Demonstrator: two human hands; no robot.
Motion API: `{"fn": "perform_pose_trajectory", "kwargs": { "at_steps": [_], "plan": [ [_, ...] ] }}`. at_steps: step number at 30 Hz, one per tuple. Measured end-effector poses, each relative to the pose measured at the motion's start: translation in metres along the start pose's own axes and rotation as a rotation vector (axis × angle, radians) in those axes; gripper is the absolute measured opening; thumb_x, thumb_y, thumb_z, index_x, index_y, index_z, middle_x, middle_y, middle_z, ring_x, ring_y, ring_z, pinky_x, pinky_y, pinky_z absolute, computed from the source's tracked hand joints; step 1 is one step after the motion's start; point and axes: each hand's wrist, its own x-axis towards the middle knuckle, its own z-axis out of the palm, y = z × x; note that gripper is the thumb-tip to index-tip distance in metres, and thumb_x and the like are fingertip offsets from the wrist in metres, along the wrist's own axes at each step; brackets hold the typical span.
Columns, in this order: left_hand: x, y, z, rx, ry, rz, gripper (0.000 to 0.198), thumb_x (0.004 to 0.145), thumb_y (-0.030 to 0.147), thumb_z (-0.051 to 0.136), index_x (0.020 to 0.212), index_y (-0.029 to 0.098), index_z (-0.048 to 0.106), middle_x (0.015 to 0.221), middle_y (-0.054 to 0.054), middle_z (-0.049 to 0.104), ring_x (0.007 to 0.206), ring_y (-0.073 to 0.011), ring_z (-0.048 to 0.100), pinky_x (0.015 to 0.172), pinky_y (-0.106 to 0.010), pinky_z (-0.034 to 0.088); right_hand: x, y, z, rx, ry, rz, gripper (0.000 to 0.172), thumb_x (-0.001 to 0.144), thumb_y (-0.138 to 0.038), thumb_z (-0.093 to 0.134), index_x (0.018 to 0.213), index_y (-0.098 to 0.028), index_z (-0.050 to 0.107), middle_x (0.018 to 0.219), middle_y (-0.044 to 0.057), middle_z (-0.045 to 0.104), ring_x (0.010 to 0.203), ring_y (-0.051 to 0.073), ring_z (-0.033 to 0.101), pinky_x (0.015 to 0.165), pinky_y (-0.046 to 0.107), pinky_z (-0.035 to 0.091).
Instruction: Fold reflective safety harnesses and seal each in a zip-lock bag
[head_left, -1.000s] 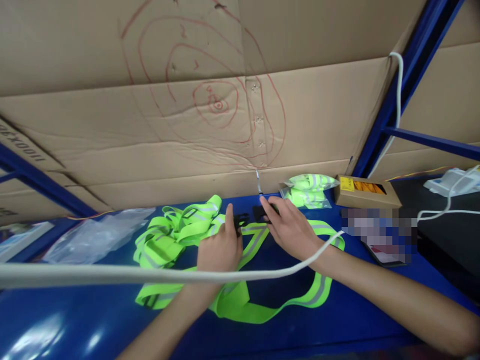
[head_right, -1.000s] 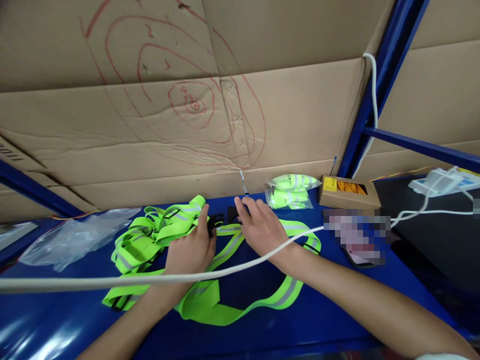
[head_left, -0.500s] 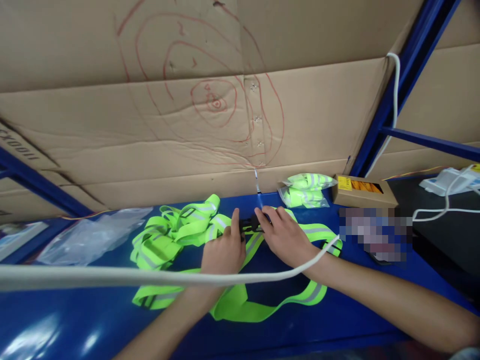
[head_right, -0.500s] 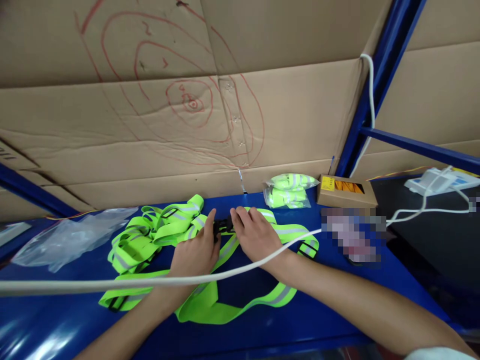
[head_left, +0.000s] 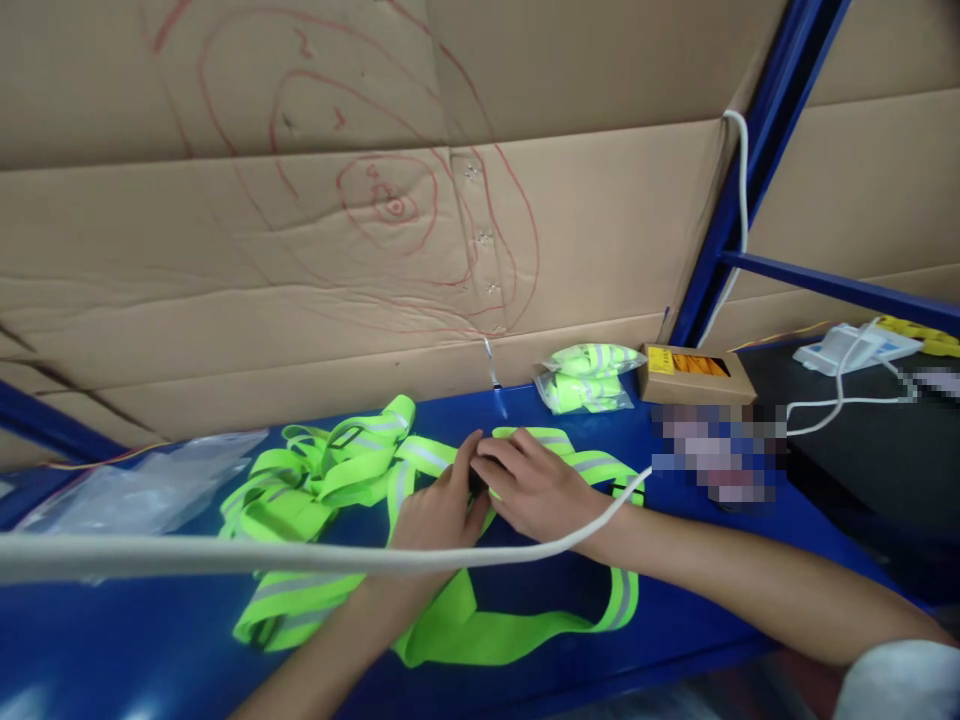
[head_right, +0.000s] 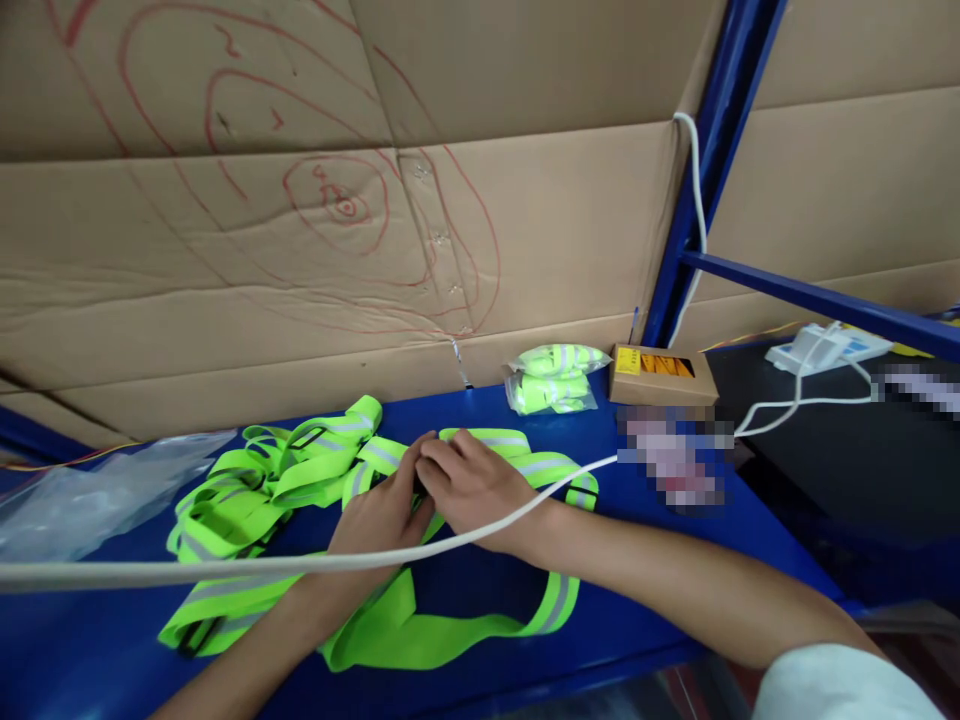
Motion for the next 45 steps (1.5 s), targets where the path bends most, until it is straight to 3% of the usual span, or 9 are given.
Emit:
{"fn": "perform_pose_trajectory", "kwargs": {
  "at_steps": [7, 12, 15, 19, 23, 26, 30, 35, 45],
  "plan": [
    [0.007, -0.023, -0.016, -0.139, 0.220, 0.059, 0.057, 0.087, 0.011, 0.044, 0.143, 0.018, 0.043, 0.128, -0.017, 0.062, 0.108, -0.0323, 0.068, 0.088, -0.047, 0.058, 0.005, 0.016, -0.012, 0.685, 0.239, 0.168, 0.069, 0.089, -0.043, 0.074, 0.145, -0.015, 0.045, 0.144, 0.019, 0.043, 0.141, 0.025, 0.042, 0.117, 0.043, 0.040],
    [0.007, -0.030, -0.022, -0.142, 0.518, 0.238, 0.051, 0.077, 0.003, 0.044, 0.126, 0.018, 0.051, 0.149, -0.020, 0.040, 0.138, -0.0364, 0.046, 0.108, -0.058, 0.044, 0.006, 0.020, -0.020, 1.030, -0.047, 0.298, 0.118, 0.068, -0.041, 0.092, 0.160, -0.021, 0.022, 0.153, 0.018, 0.044, 0.140, 0.028, 0.047, 0.116, 0.045, 0.040],
    [0.008, -0.029, -0.033, -0.135, 0.498, 0.255, 0.045, 0.078, 0.004, 0.044, 0.119, 0.021, 0.050, 0.145, -0.017, 0.048, 0.135, -0.0350, 0.050, 0.111, -0.062, 0.039, 0.009, 0.024, -0.027, 1.198, -0.190, 0.275, 0.097, 0.073, -0.037, 0.088, 0.155, -0.024, 0.037, 0.142, 0.011, 0.059, 0.129, 0.026, 0.059, 0.108, 0.040, 0.047],
    [0.014, -0.027, -0.065, -0.414, 0.206, 0.184, 0.043, 0.086, 0.019, 0.047, 0.127, 0.021, 0.039, 0.128, -0.015, 0.060, 0.113, -0.0268, 0.064, 0.097, -0.046, 0.055, 0.011, 0.033, -0.033, 1.496, -0.299, 0.351, 0.054, 0.075, -0.040, 0.086, 0.123, -0.020, 0.069, 0.114, 0.003, 0.073, 0.100, 0.021, 0.069, 0.089, 0.032, 0.054],
    [0.029, -0.023, -0.100, -0.585, -0.059, 0.211, 0.041, 0.091, 0.036, 0.049, 0.127, 0.021, 0.037, 0.121, -0.011, 0.063, 0.099, -0.0212, 0.067, 0.081, -0.033, 0.059, 0.011, 0.040, -0.036, 1.876, -0.298, 0.466, 0.060, 0.068, -0.046, 0.091, 0.117, -0.017, 0.071, 0.097, 0.002, 0.073, 0.083, 0.015, 0.067, 0.079, 0.026, 0.052],
    [0.043, -0.016, -0.115, -0.440, 0.067, 0.319, 0.053, 0.088, 0.033, 0.053, 0.137, 0.021, 0.037, 0.136, -0.014, 0.057, 0.118, -0.0257, 0.062, 0.096, -0.040, 0.056, 0.011, 0.041, -0.039, 2.005, -0.275, 0.511, 0.057, 0.070, -0.052, 0.089, 0.112, -0.015, 0.073, 0.094, 0.003, 0.072, 0.080, 0.013, 0.066, 0.078, 0.024, 0.051],
    [0.049, -0.004, -0.126, 0.090, 0.332, 0.377, 0.063, 0.080, 0.012, 0.054, 0.140, 0.028, 0.051, 0.154, -0.011, 0.047, 0.145, -0.0365, 0.041, 0.119, -0.065, 0.027, 0.010, 0.042, -0.041, 2.038, -0.364, 0.522, 0.047, 0.071, -0.044, 0.090, 0.105, -0.015, 0.076, 0.092, 0.003, 0.073, 0.078, 0.013, 0.066, 0.081, 0.025, 0.052],
    [0.041, 0.008, -0.138, 0.144, 0.245, 0.393, 0.069, 0.075, 0.002, 0.049, 0.140, 0.026, 0.054, 0.141, -0.006, 0.064, 0.126, -0.0277, 0.062, 0.107, -0.042, 0.050, 0.011, 0.037, -0.042, 1.949, -0.381, 0.550, 0.039, 0.072, -0.038, 0.090, 0.100, -0.014, 0.076, 0.092, 0.002, 0.074, 0.084, 0.015, 0.067, 0.085, 0.028, 0.052],
    [0.062, 0.009, -0.144, 0.247, 0.451, 0.234, 0.043, 0.095, 0.010, 0.038, 0.133, 0.018, 0.058, 0.150, -0.015, 0.053, 0.143, -0.0350, 0.046, 0.111, -0.053, 0.044, 0.020, 0.021, -0.044, 1.768, -0.095, 0.747, 0.039, 0.064, -0.042, 0.092, 0.089, -0.016, 0.078, 0.085, 0.002, 0.075, 0.075, 0.016, 0.068, 0.078, 0.033, 0.054]
  ]
}}
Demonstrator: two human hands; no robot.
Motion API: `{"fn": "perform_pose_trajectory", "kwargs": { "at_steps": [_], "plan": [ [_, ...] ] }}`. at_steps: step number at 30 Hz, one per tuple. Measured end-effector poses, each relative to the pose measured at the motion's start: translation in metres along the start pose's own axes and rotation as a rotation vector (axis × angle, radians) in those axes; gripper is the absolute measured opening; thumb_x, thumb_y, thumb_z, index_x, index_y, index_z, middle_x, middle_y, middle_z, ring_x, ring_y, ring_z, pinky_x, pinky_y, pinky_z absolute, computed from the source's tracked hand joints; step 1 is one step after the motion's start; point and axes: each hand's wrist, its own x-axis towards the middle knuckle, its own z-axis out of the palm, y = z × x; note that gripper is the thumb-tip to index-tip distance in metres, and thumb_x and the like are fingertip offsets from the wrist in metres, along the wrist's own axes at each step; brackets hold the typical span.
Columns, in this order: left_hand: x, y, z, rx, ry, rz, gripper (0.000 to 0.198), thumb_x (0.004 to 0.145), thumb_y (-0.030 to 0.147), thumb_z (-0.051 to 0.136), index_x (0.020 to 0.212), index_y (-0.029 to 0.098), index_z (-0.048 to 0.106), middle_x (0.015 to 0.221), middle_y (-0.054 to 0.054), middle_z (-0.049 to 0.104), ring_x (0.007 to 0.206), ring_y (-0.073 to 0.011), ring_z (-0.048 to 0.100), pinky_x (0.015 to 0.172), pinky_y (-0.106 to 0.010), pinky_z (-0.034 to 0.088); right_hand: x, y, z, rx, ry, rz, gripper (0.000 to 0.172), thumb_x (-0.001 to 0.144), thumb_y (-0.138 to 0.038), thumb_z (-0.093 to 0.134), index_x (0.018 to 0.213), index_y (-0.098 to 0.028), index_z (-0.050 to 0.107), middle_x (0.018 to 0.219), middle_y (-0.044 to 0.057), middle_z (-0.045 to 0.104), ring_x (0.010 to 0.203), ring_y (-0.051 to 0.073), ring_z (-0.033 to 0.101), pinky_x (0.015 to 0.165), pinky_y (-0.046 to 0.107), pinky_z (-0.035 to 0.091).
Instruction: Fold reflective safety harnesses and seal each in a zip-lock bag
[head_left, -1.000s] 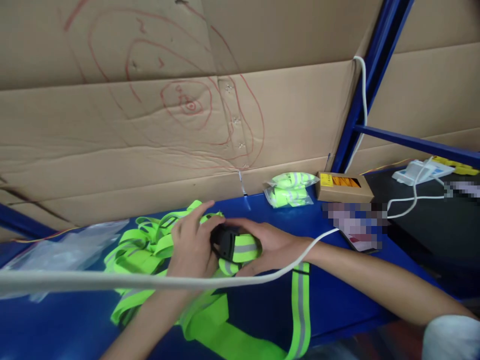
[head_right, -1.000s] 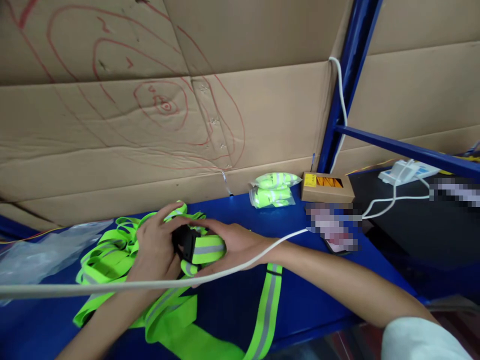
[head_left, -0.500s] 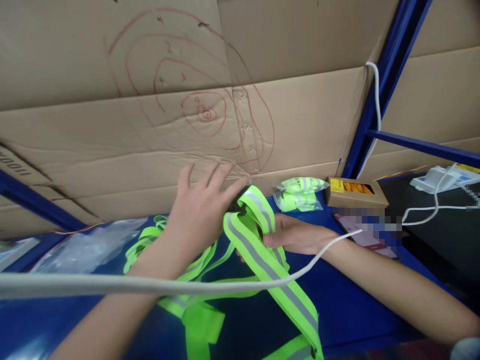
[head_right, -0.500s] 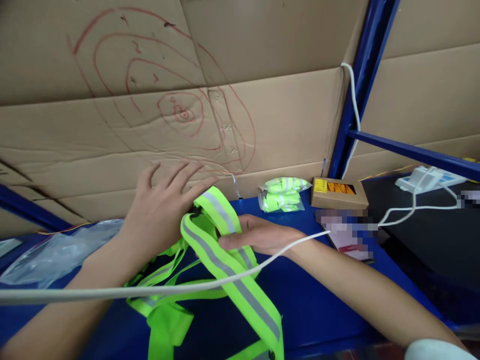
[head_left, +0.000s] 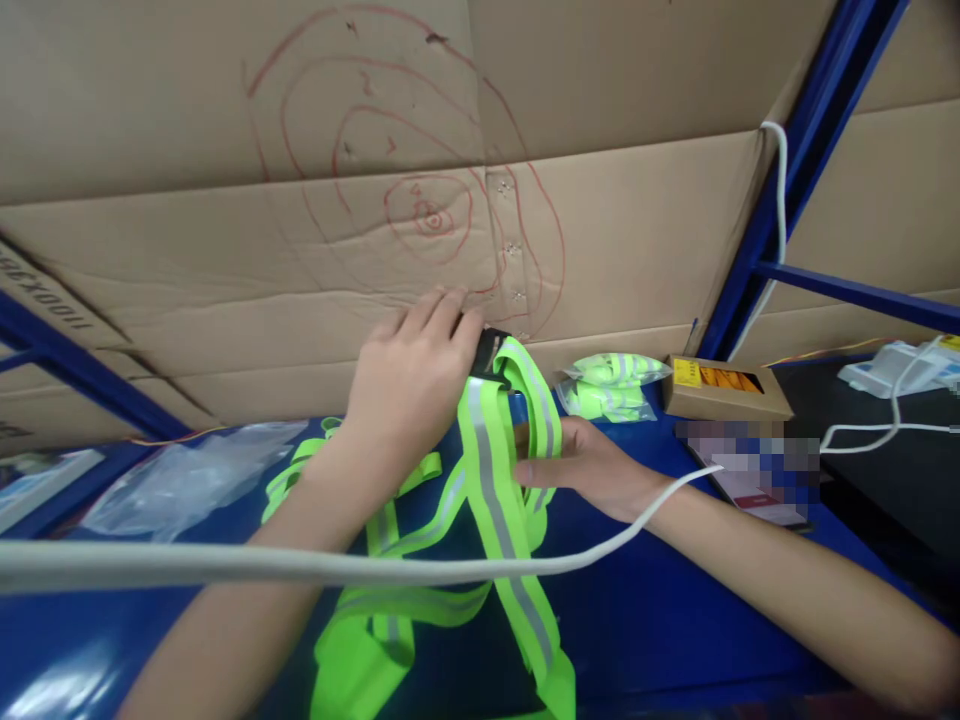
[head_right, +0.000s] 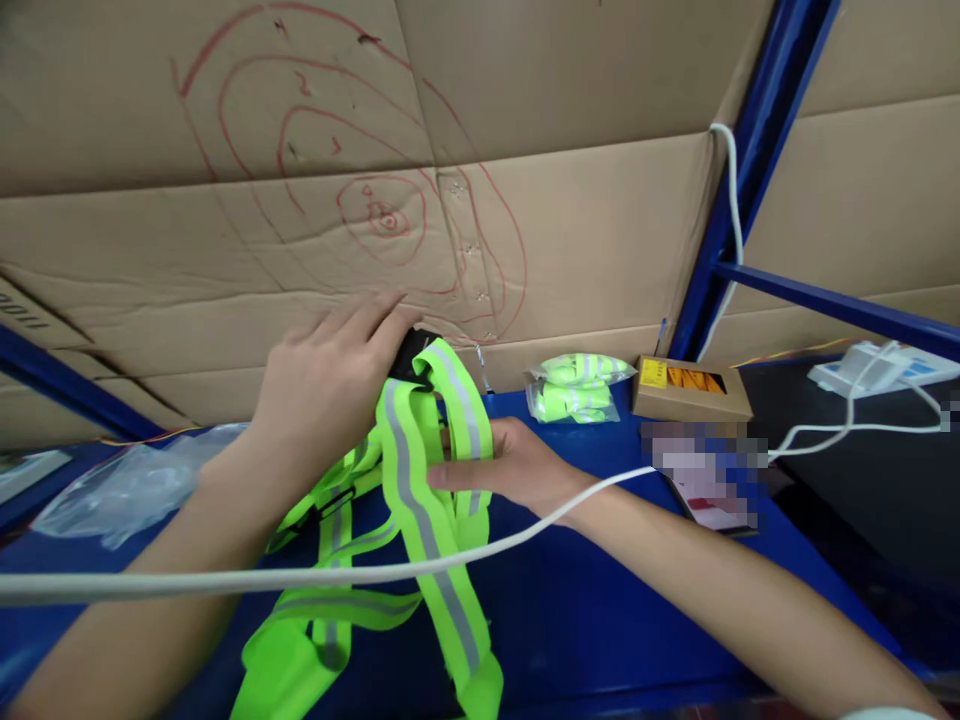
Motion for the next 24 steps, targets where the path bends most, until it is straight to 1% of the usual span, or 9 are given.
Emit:
{"fn": "perform_pose_trajectory", "kwargs": {
  "at_steps": [3, 5, 10, 12, 15, 17, 20, 22, 24],
  "plan": [
    [0.005, -0.004, 0.004, -0.018, 0.011, 0.015, 0.041, 0.096, 0.013, 0.038, 0.131, 0.020, 0.059, 0.147, -0.014, 0.054, 0.141, -0.0359, 0.046, 0.109, -0.054, 0.044, 0.003, 0.002, 0.000, -0.035, 0.008, 0.003, 0.041, 0.061, -0.039, 0.094, 0.092, -0.017, 0.078, 0.088, 0.002, 0.076, 0.079, 0.017, 0.068, 0.079, 0.033, 0.054],
    [0.008, -0.006, 0.004, -0.140, -0.016, 0.027, 0.041, 0.093, 0.014, 0.044, 0.130, 0.022, 0.059, 0.142, -0.011, 0.059, 0.133, -0.0335, 0.054, 0.106, -0.049, 0.047, 0.004, 0.006, -0.001, -0.127, 0.065, -0.033, 0.035, 0.063, -0.038, 0.093, 0.088, -0.017, 0.079, 0.083, 0.000, 0.076, 0.075, 0.016, 0.068, 0.076, 0.031, 0.054],
    [0.013, -0.006, 0.002, -0.805, -0.103, 0.100, 0.030, 0.082, 0.020, 0.058, 0.112, 0.019, 0.061, 0.111, -0.003, 0.072, 0.100, -0.0214, 0.069, 0.086, -0.032, 0.054, 0.007, 0.005, -0.007, -0.188, 0.171, -0.139, 0.033, 0.072, -0.045, 0.086, 0.086, -0.017, 0.079, 0.084, 0.002, 0.076, 0.072, 0.017, 0.068, 0.069, 0.031, 0.055],
    [0.014, -0.003, -0.002, -0.928, -0.093, 0.060, 0.027, 0.083, 0.020, 0.057, 0.110, 0.017, 0.060, 0.105, -0.002, 0.072, 0.095, -0.0194, 0.069, 0.082, -0.028, 0.054, 0.005, -0.004, -0.009, -0.216, 0.148, -0.149, 0.035, 0.074, -0.048, 0.085, 0.089, -0.017, 0.079, 0.085, 0.003, 0.076, 0.073, 0.018, 0.068, 0.068, 0.032, 0.056],
    [0.017, 0.006, -0.015, -0.924, -0.034, 0.001, 0.024, 0.089, 0.023, 0.054, 0.112, 0.016, 0.058, 0.102, 0.001, 0.070, 0.094, -0.0163, 0.067, 0.083, -0.025, 0.053, -0.002, -0.017, -0.008, -0.358, 0.063, -0.232, 0.040, 0.077, -0.048, 0.083, 0.102, -0.018, 0.076, 0.095, 0.004, 0.075, 0.084, 0.021, 0.070, 0.074, 0.035, 0.059],
    [0.022, 0.011, -0.025, -0.890, 0.006, 0.023, 0.023, 0.094, 0.024, 0.049, 0.113, 0.015, 0.057, 0.102, 0.004, 0.066, 0.096, -0.0142, 0.064, 0.086, -0.025, 0.052, -0.006, -0.021, -0.004, -0.517, 0.139, -0.407, 0.057, 0.076, -0.049, 0.084, 0.122, -0.019, 0.068, 0.116, 0.008, 0.071, 0.105, 0.027, 0.068, 0.089, 0.042, 0.058],
    [0.034, 0.015, -0.031, -0.874, 0.085, 0.148, 0.018, 0.095, 0.025, 0.053, 0.109, 0.016, 0.059, 0.099, 0.004, 0.062, 0.094, -0.0143, 0.061, 0.086, -0.026, 0.051, -0.008, -0.019, 0.001, -0.704, 0.354, -0.651, 0.094, 0.071, -0.050, 0.087, 0.149, -0.022, 0.042, 0.147, 0.014, 0.049, 0.137, 0.034, 0.048, 0.113, 0.053, 0.043],
    [0.043, 0.016, -0.027, -0.926, 0.140, 0.248, 0.017, 0.090, 0.025, 0.063, 0.106, 0.018, 0.061, 0.098, 0.001, 0.061, 0.089, -0.0165, 0.062, 0.078, -0.028, 0.052, -0.005, -0.016, 0.001, -0.707, 0.376, -0.664, 0.112, 0.068, -0.051, 0.090, 0.157, -0.023, 0.026, 0.153, 0.016, 0.041, 0.143, 0.036, 0.040, 0.117, 0.055, 0.038],
    [0.050, 0.015, -0.020, -1.017, 0.143, 0.316, 0.019, 0.087, 0.025, 0.069, 0.105, 0.019, 0.063, 0.099, -0.003, 0.062, 0.089, -0.0206, 0.064, 0.075, -0.032, 0.053, -0.002, -0.014, -0.002, -0.667, 0.372, -0.617, 0.122, 0.068, -0.050, 0.090, 0.160, -0.025, 0.015, 0.152, 0.017, 0.042, 0.142, 0.036, 0.042, 0.115, 0.056, 0.040]
  ]
}}
